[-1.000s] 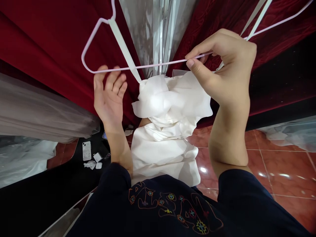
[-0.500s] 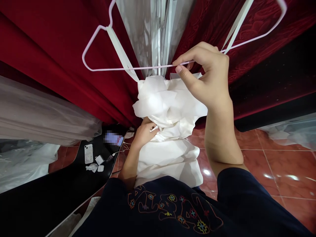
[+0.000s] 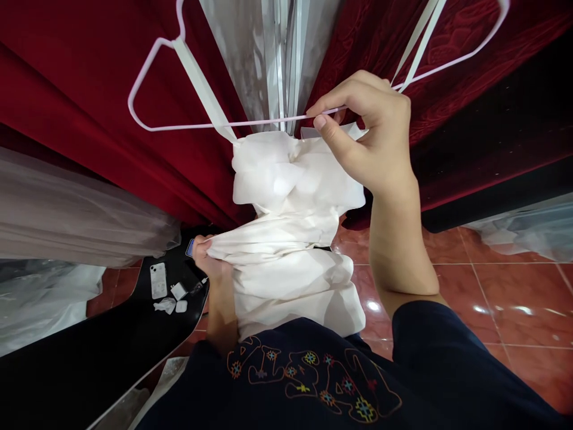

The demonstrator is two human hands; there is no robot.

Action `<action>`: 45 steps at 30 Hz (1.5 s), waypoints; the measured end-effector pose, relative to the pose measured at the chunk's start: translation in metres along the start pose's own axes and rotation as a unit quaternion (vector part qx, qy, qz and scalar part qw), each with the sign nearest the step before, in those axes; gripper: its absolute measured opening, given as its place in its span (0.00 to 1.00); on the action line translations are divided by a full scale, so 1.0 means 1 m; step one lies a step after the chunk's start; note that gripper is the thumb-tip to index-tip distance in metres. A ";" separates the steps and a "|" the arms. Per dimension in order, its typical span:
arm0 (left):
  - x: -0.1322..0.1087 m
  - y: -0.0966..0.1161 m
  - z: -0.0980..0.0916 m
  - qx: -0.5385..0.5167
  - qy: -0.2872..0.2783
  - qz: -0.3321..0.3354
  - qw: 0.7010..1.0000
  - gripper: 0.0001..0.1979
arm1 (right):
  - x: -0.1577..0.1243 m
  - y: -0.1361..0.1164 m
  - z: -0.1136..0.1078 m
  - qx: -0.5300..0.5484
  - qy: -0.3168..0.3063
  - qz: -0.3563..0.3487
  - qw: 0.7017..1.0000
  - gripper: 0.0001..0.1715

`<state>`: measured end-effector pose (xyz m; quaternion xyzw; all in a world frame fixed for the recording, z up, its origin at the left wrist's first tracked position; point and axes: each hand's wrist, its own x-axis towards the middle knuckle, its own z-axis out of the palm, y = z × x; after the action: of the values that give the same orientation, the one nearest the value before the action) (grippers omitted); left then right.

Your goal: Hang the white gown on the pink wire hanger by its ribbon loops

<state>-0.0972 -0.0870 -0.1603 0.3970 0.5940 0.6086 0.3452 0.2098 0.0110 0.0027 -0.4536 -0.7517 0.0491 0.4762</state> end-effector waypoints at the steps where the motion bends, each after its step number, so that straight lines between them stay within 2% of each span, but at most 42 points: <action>1: 0.003 0.006 -0.005 -0.002 0.001 0.006 1.000 0.15 | 0.000 -0.001 0.000 0.000 -0.002 0.002 1.000 0.16; 4: 0.015 0.023 -0.016 0.019 -0.024 0.017 0.999 0.12 | 0.000 -0.002 -0.002 -0.001 0.003 -0.004 1.000 0.15; 7: 0.029 0.033 -0.021 0.084 -0.098 0.001 0.992 0.11 | 0.000 -0.002 -0.001 0.000 0.006 -0.010 1.000 0.13; 9: 0.038 0.037 -0.019 0.134 -0.146 -0.010 0.980 0.08 | 0.000 -0.003 0.001 0.002 0.005 -0.009 1.000 0.12; 10: 0.042 0.039 -0.015 0.152 -0.159 -0.008 0.975 0.10 | 0.000 -0.004 0.002 0.002 0.004 -0.008 1.000 0.12; 12: 0.049 0.047 -0.003 0.166 -0.157 0.014 0.973 0.14 | 0.000 -0.005 0.003 -0.002 0.002 -0.006 1.000 0.11; 15: 0.055 0.069 0.026 0.133 -0.141 0.069 0.979 0.11 | -0.001 -0.008 0.003 -0.010 0.004 0.003 1.000 0.11; 18: 0.060 0.097 0.057 0.009 -0.125 0.165 0.978 0.11 | -0.002 -0.010 0.001 -0.010 0.006 0.005 1.000 0.11; 20: 0.066 0.114 0.074 -0.049 -0.097 0.198 0.974 0.12 | -0.004 -0.011 0.000 -0.009 0.004 0.007 1.000 0.12; 25: 0.072 0.141 0.100 -0.024 -0.172 0.227 0.958 0.10 | -0.006 -0.010 0.001 -0.007 0.003 0.008 1.000 0.15; 28: 0.065 0.148 0.108 -0.028 -0.177 0.259 0.949 0.06 | -0.006 -0.008 0.003 -0.005 0.005 -0.002 1.000 0.16; 32: 0.055 0.154 0.111 -0.053 -0.164 0.234 0.957 0.07 | -0.005 -0.009 0.004 -0.002 -0.003 -0.015 1.000 0.17; 35: 0.052 0.158 0.109 -0.066 -0.202 0.191 0.958 0.10 | -0.006 -0.009 0.005 0.010 0.003 -0.014 1.000 0.16; 38: 0.053 0.160 0.106 -0.050 -0.247 0.179 0.951 0.10 | -0.006 -0.007 0.008 0.010 0.011 -0.005 1.000 0.16; 41: 0.055 0.166 0.100 -0.057 -0.247 0.187 0.949 0.08 | -0.006 -0.004 0.009 0.014 0.018 0.006 1.000 0.15; 45: 0.067 0.194 0.080 -0.205 -0.262 0.164 0.929 0.10 | -0.007 -0.001 0.009 0.014 0.023 -0.012 1.000 0.14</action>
<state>-0.0459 -0.0020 0.0368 0.5550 0.2714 0.6394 0.4576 0.2030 0.0084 -0.0061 -0.4384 -0.7453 0.0433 0.5005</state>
